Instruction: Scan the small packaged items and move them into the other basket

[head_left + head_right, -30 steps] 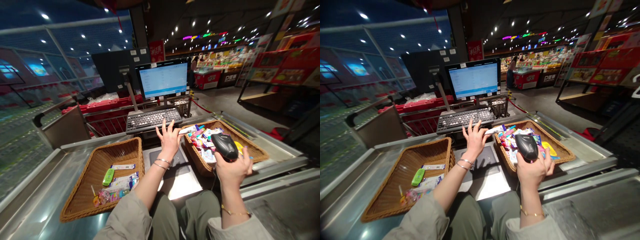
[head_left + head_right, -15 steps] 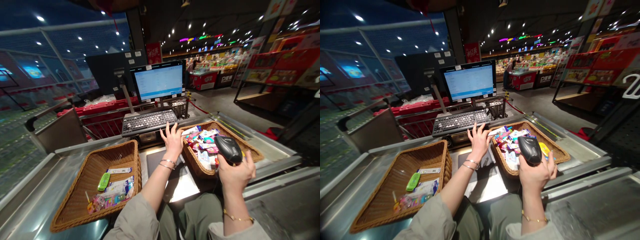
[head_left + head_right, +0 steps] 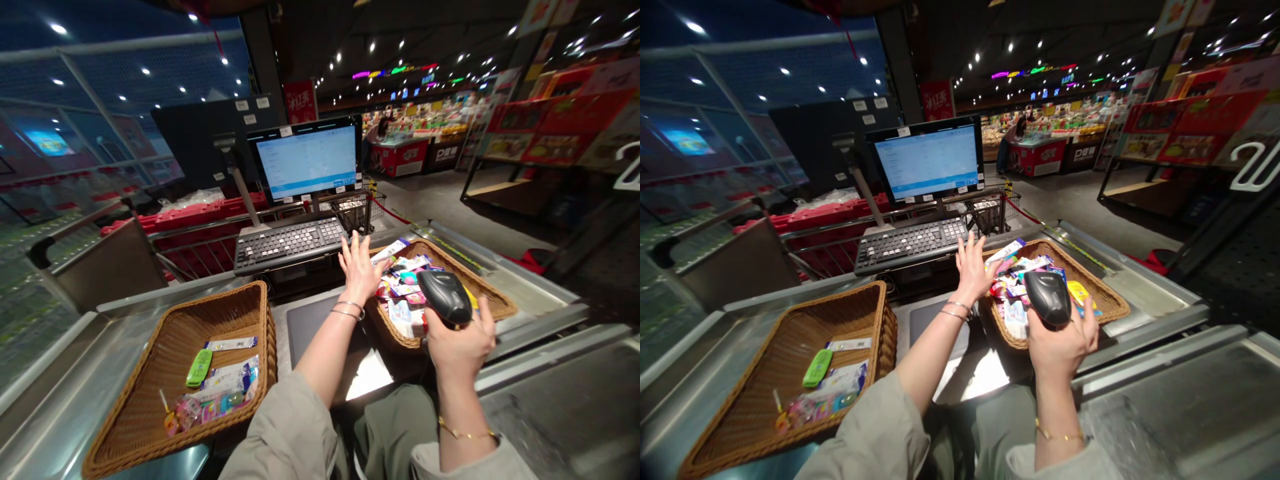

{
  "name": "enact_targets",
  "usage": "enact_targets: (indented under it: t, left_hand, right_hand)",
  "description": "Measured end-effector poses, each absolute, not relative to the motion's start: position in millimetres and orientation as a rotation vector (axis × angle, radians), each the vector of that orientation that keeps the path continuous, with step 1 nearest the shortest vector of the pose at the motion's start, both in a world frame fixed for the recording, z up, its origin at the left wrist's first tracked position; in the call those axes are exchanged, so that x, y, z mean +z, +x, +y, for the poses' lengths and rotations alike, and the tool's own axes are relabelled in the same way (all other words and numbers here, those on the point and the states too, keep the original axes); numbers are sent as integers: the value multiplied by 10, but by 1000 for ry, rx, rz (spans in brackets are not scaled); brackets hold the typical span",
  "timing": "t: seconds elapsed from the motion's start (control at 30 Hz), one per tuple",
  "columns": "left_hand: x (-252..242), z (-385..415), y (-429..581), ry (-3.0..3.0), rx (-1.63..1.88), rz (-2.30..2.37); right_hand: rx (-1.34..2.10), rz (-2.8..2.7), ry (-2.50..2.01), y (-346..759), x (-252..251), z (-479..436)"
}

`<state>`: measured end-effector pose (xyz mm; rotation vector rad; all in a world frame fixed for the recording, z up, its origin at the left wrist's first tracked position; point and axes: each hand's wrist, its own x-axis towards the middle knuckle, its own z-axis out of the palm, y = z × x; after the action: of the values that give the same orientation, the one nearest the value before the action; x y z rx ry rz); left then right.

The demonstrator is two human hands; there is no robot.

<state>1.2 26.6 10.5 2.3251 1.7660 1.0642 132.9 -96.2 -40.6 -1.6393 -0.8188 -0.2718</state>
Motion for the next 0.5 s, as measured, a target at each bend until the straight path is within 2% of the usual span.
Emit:
enact_targets:
  t: [0.17, 0.5]
  left_hand:
    - [69, 302, 39, 2238, 1039, 1753]
    - [-26, 20, -499, 2498, 1052, 1885]
  right_hand:
    - [-300, -836, -1645, 1359, -439, -956]
    - [-231, -816, -1643, 1240, -434, -937]
